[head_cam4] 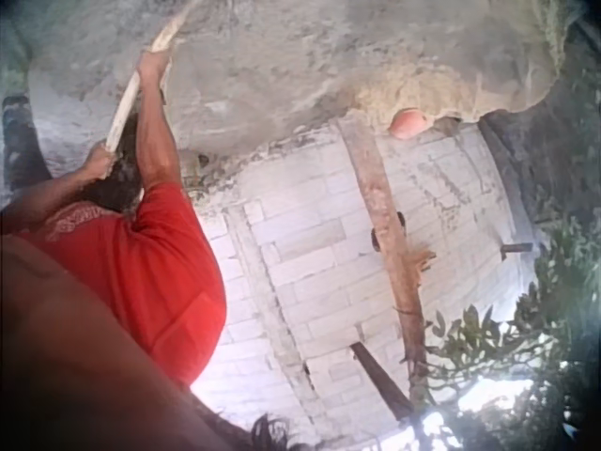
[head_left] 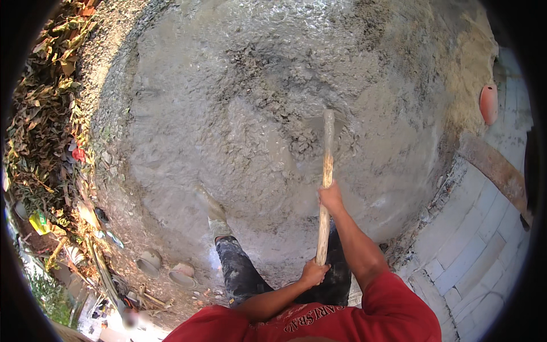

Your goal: The person scoops wet concrete into buckets using a smaller container and سپس uses a hoe to mix a pile of wet concrete on the ground.

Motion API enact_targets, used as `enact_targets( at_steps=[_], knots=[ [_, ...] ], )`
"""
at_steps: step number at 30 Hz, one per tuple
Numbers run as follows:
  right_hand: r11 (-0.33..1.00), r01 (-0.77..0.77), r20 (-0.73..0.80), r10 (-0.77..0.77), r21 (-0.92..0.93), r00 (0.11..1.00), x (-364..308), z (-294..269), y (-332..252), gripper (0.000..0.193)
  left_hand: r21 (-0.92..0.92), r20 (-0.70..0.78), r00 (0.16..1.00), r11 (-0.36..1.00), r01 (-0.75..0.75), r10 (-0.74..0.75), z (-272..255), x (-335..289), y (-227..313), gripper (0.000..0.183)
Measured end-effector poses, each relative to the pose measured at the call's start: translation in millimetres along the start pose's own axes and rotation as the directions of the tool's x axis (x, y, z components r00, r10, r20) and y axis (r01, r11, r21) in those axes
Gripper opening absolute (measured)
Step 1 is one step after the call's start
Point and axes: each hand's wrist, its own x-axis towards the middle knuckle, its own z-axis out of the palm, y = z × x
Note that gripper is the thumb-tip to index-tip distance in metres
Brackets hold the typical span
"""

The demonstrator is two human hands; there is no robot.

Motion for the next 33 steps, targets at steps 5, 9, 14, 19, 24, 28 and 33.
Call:
enact_targets(
  at_steps=[5, 9, 14, 19, 24, 28, 33],
  knots=[
    [0.915, 0.300, -0.188, -0.256, 0.268, 0.948, 2, -69, -93, 0.036, 0.506, -0.012, 0.939, 0.812, -0.290, 0.343, -1, 63, 30, 0.046],
    [0.817, 0.573, -0.343, -0.523, 0.058, 0.780, 92, -117, -267, 0.035, 0.570, -0.031, 0.755, 0.632, -0.525, 0.655, 0, 161, 214, 0.041],
    [0.916, 0.383, -0.234, -0.400, -0.117, 0.886, 172, -103, -296, 0.029, 0.406, 0.024, 0.859, 0.781, -0.475, 0.511, -14, 152, 279, 0.032],
    [0.995, 0.088, -0.083, -0.091, -0.035, 0.992, 94, 46, -153, 0.043, 0.216, -0.063, 0.986, 0.966, -0.140, 0.157, -103, 87, 115, 0.023],
    [0.970, 0.003, -0.104, -0.029, -0.243, 0.994, 31, 165, -15, 0.045, -0.051, -0.023, 0.998, 0.997, 0.052, -0.053, -154, 9, -3, 0.021],
    [0.973, -0.203, 0.045, 0.209, -0.107, 0.977, -80, 199, 11, 0.047, 0.107, -0.066, 0.991, 0.986, 0.126, -0.119, -214, -64, -67, 0.021],
    [0.958, -0.273, 0.100, 0.265, 0.086, 0.959, -149, 182, 25, 0.040, 0.379, -0.177, 0.984, 0.922, 0.076, -0.008, -197, -139, -83, 0.033]
  ],
)
